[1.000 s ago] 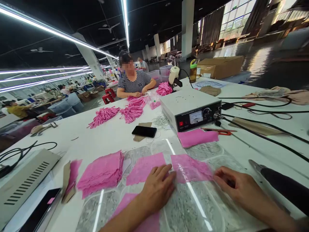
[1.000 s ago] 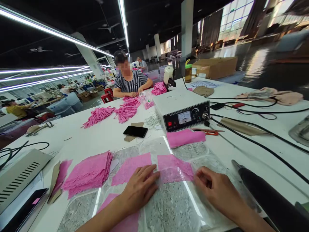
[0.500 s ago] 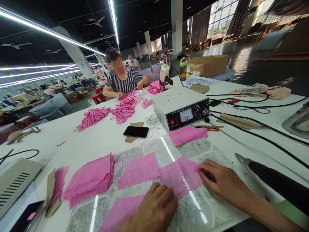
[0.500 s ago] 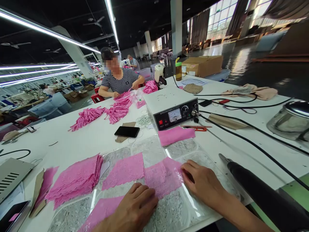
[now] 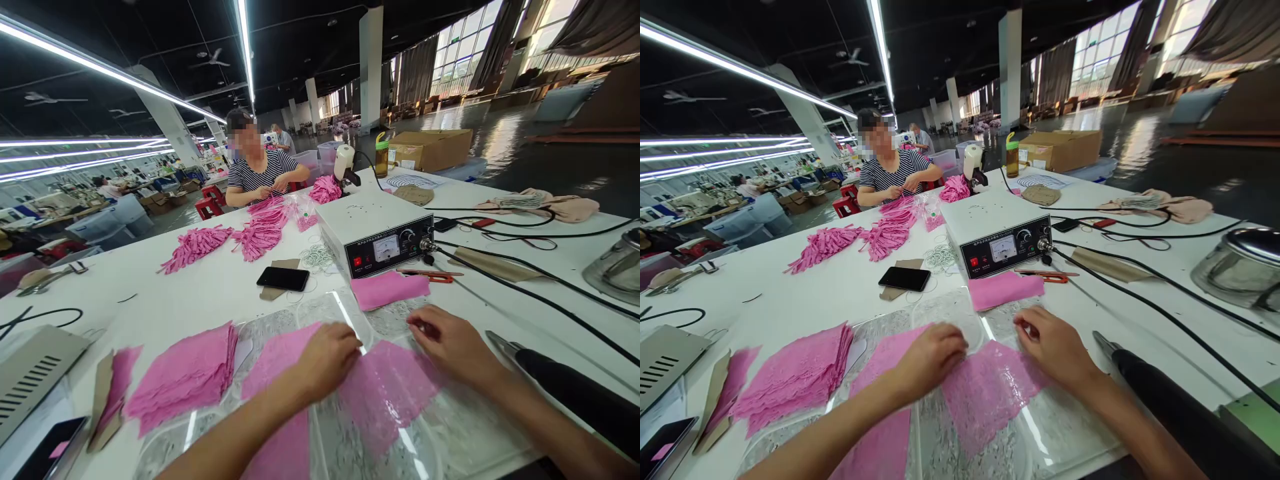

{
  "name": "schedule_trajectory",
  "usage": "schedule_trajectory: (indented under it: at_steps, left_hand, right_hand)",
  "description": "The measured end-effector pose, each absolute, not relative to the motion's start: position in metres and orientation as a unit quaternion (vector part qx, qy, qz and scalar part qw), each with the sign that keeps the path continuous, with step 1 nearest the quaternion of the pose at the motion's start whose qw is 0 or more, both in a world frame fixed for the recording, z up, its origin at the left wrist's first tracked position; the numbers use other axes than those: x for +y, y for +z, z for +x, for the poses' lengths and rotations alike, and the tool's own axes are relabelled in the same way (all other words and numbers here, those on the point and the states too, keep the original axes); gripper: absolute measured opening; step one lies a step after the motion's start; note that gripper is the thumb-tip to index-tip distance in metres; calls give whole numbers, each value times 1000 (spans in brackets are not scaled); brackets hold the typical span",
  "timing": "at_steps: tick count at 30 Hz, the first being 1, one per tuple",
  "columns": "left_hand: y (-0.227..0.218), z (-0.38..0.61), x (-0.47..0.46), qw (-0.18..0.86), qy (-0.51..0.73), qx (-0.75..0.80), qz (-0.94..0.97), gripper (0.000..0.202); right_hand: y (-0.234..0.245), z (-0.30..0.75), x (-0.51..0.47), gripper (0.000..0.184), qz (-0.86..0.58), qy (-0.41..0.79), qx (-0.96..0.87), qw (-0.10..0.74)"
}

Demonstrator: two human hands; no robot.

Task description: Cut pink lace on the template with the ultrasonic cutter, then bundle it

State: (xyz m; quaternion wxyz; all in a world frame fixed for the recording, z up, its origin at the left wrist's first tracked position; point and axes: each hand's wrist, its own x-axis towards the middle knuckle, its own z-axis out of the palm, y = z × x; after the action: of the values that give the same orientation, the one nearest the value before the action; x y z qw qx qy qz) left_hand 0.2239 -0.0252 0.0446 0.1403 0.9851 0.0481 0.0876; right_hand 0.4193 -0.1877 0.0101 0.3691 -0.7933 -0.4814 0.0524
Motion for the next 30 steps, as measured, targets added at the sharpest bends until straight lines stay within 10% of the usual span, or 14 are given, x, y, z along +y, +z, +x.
schedule_trajectory:
  at_steps: [30]
  left_hand:
    - [22,341,49,270,-35,81,959,31]
  right_hand:
    - [-1,438,-118,21,-738,-15,-603,302]
